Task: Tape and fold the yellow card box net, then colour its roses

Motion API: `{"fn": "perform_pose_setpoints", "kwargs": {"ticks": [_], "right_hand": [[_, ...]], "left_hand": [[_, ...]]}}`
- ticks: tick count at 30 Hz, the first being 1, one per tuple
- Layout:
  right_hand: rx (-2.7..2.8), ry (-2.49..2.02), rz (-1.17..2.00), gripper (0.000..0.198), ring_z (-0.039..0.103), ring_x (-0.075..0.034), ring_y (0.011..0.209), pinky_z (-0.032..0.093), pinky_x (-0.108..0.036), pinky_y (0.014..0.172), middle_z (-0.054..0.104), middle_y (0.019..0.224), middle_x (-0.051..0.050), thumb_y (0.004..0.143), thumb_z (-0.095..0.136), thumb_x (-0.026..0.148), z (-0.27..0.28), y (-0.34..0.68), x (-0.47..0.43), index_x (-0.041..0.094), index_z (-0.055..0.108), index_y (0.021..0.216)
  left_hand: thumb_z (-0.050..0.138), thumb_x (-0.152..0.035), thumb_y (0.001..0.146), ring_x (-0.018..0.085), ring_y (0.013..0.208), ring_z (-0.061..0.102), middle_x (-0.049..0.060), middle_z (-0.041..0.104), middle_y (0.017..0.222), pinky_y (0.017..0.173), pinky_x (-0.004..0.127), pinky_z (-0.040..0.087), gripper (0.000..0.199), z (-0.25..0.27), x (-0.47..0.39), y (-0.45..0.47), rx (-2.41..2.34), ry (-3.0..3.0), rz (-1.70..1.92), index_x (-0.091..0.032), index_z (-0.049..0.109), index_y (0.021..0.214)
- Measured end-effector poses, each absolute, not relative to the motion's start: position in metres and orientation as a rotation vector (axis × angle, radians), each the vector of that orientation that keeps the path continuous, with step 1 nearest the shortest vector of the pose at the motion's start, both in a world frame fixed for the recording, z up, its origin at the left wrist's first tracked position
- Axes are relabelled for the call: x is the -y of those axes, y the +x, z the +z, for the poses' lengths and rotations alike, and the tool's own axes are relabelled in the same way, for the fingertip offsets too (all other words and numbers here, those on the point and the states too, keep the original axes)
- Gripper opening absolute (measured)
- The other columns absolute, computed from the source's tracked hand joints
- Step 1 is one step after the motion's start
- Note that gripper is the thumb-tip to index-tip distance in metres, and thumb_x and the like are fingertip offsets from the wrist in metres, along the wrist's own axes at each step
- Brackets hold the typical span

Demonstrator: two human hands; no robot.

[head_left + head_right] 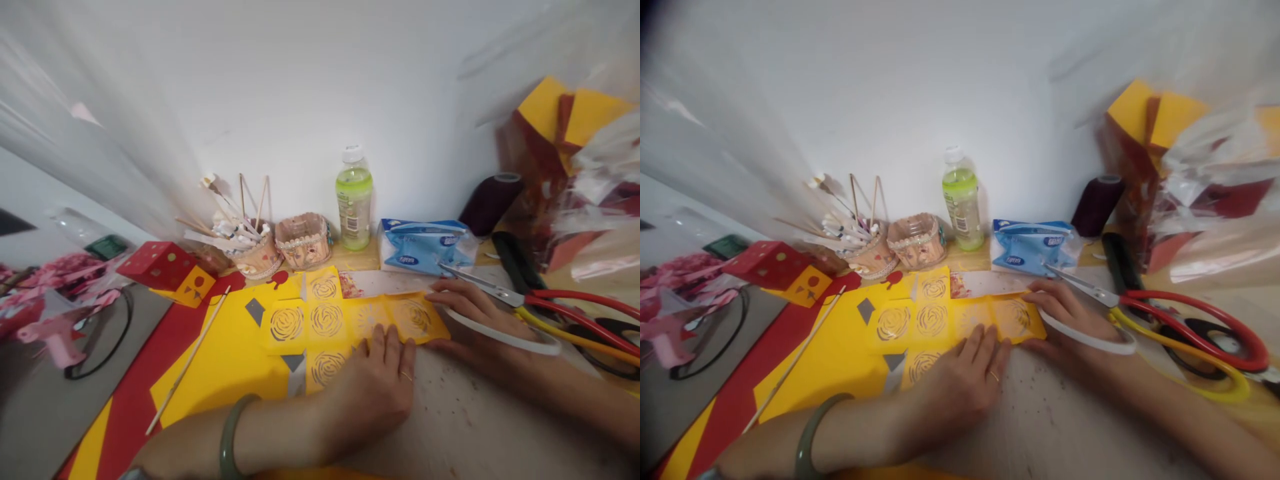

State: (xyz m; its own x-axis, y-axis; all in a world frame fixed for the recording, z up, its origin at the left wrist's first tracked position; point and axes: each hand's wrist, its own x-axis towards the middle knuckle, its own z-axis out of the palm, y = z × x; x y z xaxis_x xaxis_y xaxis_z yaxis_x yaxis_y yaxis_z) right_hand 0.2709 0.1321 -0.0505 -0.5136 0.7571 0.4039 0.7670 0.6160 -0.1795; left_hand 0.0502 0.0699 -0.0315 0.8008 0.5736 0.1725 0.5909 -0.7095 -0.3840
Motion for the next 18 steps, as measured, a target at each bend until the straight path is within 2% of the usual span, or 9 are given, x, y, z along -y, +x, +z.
{"fn": "perform_pose_setpoints", "kwargs": {"ticks": [4, 8, 12, 15, 18], "right_hand": [[2.417, -1.217, 0.099, 0.043, 0.059, -0.028, 0.1, 0.055, -0.04, 0.07, 0.053, 0.114, -0.015, 0.082, 0.045, 0.053, -0.04, 0.269, -0.133, 0.021, 0.048, 0.11], [2.415, -1.233, 0.176, 0.03, 0.057, -0.028, 0.104, 0.052, -0.041, 0.081, 0.053, 0.113, -0.015, 0.08, 0.053, 0.04, -0.035, 0.267, -0.139, 0.024, 0.05, 0.105], [2.403, -1.254, 0.219, 0.025, 0.056, -0.03, 0.103, 0.05, -0.043, 0.086, 0.053, 0.111, -0.017, 0.077, 0.055, 0.032, -0.034, 0.263, -0.146, 0.021, 0.052, 0.099], [2.38, -1.332, 0.279, 0.032, 0.056, -0.03, 0.103, 0.049, -0.045, 0.087, 0.052, 0.113, -0.017, 0.074, 0.055, 0.038, -0.033, 0.261, -0.148, 0.02, 0.054, 0.101], [2.368, -1.361, 0.298, 0.04, 0.055, -0.031, 0.105, 0.047, -0.047, 0.089, 0.051, 0.115, -0.015, 0.074, 0.052, 0.045, -0.035, 0.262, -0.147, 0.019, 0.055, 0.104]], "left_hand": [[0.028, -0.017, 0.092, 0.031, 0.112, 0.051, 0.02, 0.052, 0.123, 0.076, 0.032, 0.051, 0.041, -0.029, -0.068, 0.051, 0.89, -2.576, -0.067, -0.002, 0.041, 0.127], [0.032, -0.017, 0.091, 0.03, 0.11, 0.052, 0.018, 0.052, 0.122, 0.075, 0.032, 0.051, 0.039, -0.027, -0.073, 0.048, 0.893, -2.632, -0.118, -0.003, 0.043, 0.125], [0.035, -0.021, 0.091, 0.023, 0.096, 0.056, 0.014, 0.058, 0.108, 0.067, 0.029, 0.051, 0.032, -0.022, -0.088, 0.043, 0.884, -2.814, -0.143, -0.005, 0.05, 0.114], [0.037, -0.019, 0.09, 0.018, 0.083, 0.055, 0.008, 0.057, 0.094, 0.063, 0.028, 0.048, 0.026, -0.018, -0.1, 0.04, 0.854, -2.904, -0.133, -0.01, 0.05, 0.111], [0.039, -0.018, 0.09, 0.017, 0.082, 0.052, 0.004, 0.054, 0.091, 0.059, 0.026, 0.045, 0.023, -0.017, -0.107, 0.038, 0.837, -2.898, -0.154, -0.014, 0.049, 0.11]]}}
